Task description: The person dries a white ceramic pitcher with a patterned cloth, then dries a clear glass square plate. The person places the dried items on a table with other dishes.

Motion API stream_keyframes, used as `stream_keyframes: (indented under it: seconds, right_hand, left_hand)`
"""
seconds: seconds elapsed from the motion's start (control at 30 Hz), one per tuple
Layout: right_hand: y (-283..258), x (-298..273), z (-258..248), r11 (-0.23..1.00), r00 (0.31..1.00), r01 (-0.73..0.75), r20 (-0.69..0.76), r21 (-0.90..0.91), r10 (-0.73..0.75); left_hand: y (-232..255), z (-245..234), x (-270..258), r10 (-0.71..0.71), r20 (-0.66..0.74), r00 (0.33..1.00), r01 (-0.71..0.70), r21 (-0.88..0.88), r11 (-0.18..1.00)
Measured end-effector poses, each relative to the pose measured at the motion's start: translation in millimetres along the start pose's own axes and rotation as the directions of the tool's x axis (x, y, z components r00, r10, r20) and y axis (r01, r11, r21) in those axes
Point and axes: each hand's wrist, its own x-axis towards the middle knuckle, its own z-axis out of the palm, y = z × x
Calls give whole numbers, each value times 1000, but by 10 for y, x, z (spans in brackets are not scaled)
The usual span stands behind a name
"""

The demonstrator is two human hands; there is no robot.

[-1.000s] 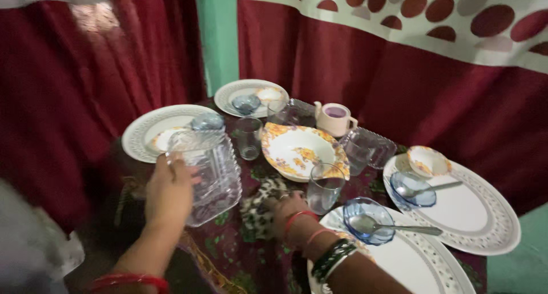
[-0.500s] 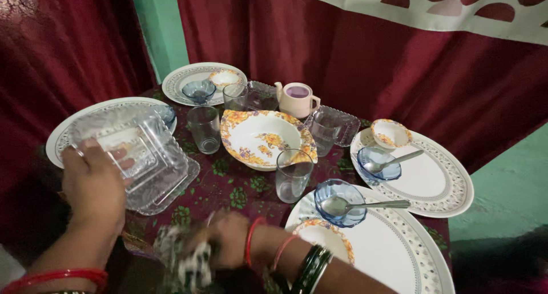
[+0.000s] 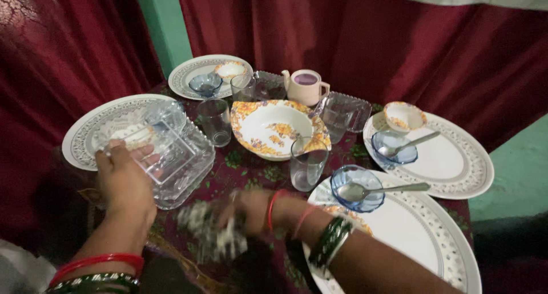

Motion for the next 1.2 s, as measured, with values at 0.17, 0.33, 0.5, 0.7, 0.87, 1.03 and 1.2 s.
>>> stream_keyframes:
  seconds: [0.17,0.33,0.5,0.7,0.87,1.03,1.2]
  right_hand:
    - [37,9,-264,624,738,-672,-286,-399,611]
    - [-331,-212,179,987,977,3,-211,-163,-38]
    - [-295,-253,-145,996,970,-58,-239,-69,40]
    - [-571,-346,133,763,815,-561,-379,-322,439]
    - [-711,-422,218,999,996,-36,-75,23,37]
    - [-541,-228,-263,878,817,-447,-479,-175,320]
    - [-558,-211,131,675,788,-616,-288,-407,545]
  left_hand:
    - [-60,126,12,-49,0,999,49,-39,998]
    - [-73,256,-21,-67,28,997,69,-71,995]
    - [-38,227,-68,-99,8,995,100,-69,993]
    - [-2,176,-103,-107,9,994,108,-86,990]
    - [-45,102,-117,-93,9,996,93,-78,993]
    - [-85,-4,-171,-123,-2,992,122,-125,985]
    - [-258,-11,-200,-206,59,977,214,-247,945]
